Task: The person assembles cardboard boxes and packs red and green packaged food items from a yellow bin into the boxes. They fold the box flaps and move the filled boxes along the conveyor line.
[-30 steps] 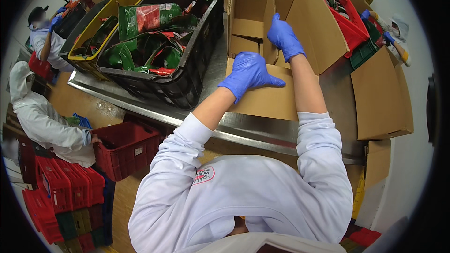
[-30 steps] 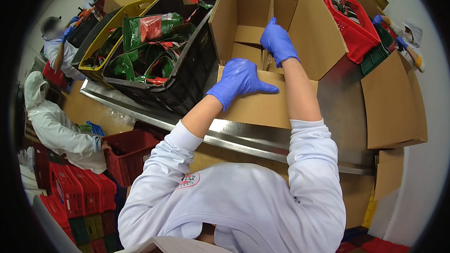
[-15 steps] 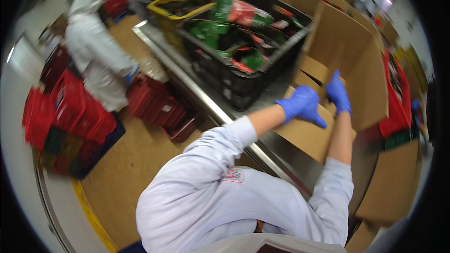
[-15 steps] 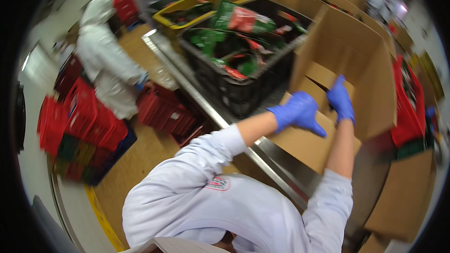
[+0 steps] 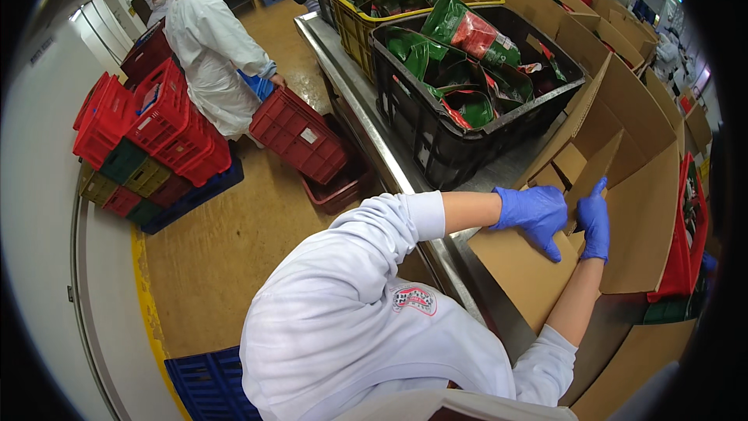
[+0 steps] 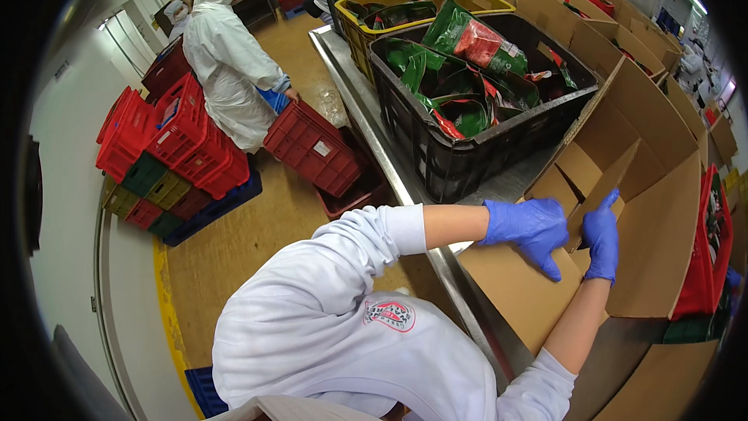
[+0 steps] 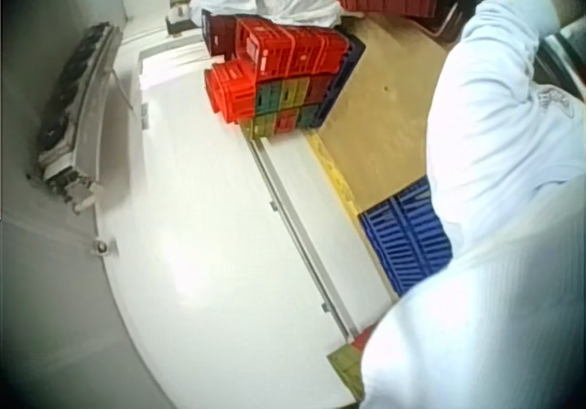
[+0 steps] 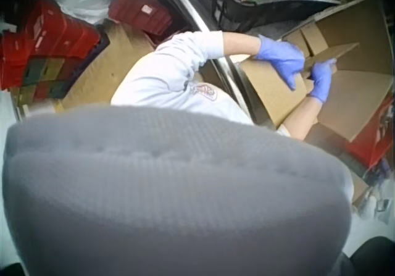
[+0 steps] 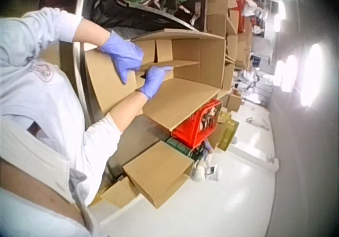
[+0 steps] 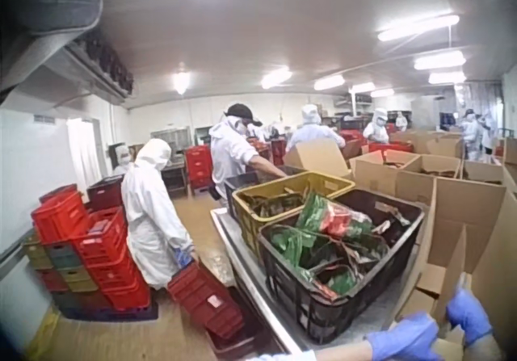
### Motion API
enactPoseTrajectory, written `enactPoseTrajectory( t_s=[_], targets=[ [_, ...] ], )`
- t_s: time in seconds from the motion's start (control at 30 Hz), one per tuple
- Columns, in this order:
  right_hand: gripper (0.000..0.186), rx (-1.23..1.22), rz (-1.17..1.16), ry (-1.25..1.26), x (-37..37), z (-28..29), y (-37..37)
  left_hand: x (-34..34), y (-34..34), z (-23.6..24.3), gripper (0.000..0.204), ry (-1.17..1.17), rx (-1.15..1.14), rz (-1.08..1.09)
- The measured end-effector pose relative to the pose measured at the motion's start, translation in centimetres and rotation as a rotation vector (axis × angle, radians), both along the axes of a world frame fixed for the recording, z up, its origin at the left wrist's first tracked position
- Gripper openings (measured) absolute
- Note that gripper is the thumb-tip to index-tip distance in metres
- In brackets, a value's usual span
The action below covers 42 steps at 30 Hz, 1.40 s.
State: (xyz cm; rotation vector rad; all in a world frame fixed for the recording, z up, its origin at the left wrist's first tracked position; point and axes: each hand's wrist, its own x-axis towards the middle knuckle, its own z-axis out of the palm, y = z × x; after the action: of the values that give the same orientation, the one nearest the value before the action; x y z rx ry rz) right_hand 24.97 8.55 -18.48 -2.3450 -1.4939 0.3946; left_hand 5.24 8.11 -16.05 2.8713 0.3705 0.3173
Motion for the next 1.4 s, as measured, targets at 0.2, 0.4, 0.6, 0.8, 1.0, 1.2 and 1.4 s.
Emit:
enactPoseTrajectory(
  t_s=[0.2,0.4,0.6,0.8,1.0,1.2,1.4],
  targets=[
    [0.076,-0.025,-0.024,-0.025,0.2,-0.3,0.2,0.7,0.0,-0.9,0.052,-0.207,0.098,-0.178],
    [0.075,-0.079,-0.143,0.123,-3.3,2.5,0.0,-0.4,2.3,0.4,0.057,0.157,-0.001,-0.15],
    [0.075,-0.143,-0.163,-0.062,-5.6,2.7,1.5,-4.3,5.8,0.4,0.051,0.124,-0.026,-0.273],
    [0.079,-0.131,-0.171,-0.137,-4.3,2.1,0.7,-11.2,8.2,5.8,0.024,-0.066,0.048,-0.6],
    [0.079,-0.095,-0.153,-0.139,-4.9,2.4,0.6,-14.5,28.9,11.7,0.032,-0.032,0.526,0.103],
    [0.08,-0.158,-0.188,-0.086,-6.0,3.0,1.3,-10.6,39.9,4.9,0.097,0.347,0.406,0.384],
    [0.079,-0.17,-0.192,-0.06,-5.9,3.5,0.7,-8.1,43.3,4.2,0.086,0.533,0.229,0.406]
  ],
)
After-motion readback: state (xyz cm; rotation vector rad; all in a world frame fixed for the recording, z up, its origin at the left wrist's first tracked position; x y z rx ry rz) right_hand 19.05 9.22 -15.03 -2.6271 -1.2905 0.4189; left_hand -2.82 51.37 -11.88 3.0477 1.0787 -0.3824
